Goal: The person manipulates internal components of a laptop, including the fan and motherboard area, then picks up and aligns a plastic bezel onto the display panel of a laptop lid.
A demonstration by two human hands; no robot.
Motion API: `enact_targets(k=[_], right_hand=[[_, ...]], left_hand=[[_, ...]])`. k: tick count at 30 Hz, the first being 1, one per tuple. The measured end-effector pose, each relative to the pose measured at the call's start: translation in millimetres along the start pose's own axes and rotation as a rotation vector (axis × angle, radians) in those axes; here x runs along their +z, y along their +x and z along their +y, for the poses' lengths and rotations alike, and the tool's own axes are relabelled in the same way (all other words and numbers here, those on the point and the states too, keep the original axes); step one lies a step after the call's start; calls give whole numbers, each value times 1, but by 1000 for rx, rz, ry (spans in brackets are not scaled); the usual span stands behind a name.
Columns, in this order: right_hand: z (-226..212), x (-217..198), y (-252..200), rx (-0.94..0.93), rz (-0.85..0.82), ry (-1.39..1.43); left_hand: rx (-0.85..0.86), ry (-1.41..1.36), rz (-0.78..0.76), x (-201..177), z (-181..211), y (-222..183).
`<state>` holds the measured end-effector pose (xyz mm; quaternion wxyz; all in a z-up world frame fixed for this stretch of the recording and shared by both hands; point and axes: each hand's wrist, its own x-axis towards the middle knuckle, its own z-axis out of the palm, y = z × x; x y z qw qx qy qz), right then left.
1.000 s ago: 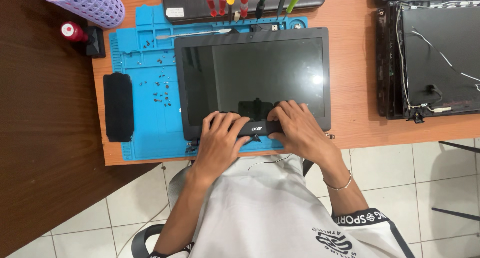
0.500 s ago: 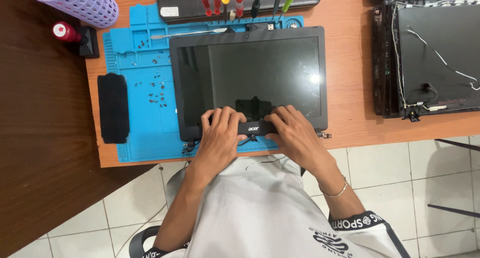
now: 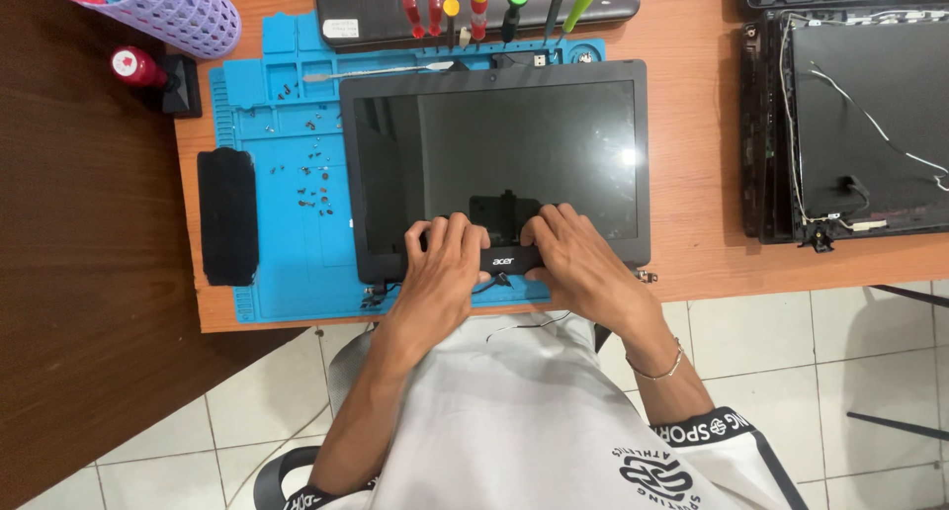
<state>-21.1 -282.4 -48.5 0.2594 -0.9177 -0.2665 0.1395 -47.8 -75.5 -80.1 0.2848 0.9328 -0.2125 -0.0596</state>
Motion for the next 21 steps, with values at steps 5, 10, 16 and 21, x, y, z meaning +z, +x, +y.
enact_targets(k=[5,10,16,21], right_hand=[[-5,-3,0,12,9,-1],[-3,-7,4,20,-29,-15],[1,-3,8,-26,-49,-92],[0,-2,9,3,-85,-122]], left_hand=[[10,22,-20,-2,1,2],[4,16,-23,-1,1,1],[33,-61,107,-1,0,-9],[41,-42,196,6,3,-16]])
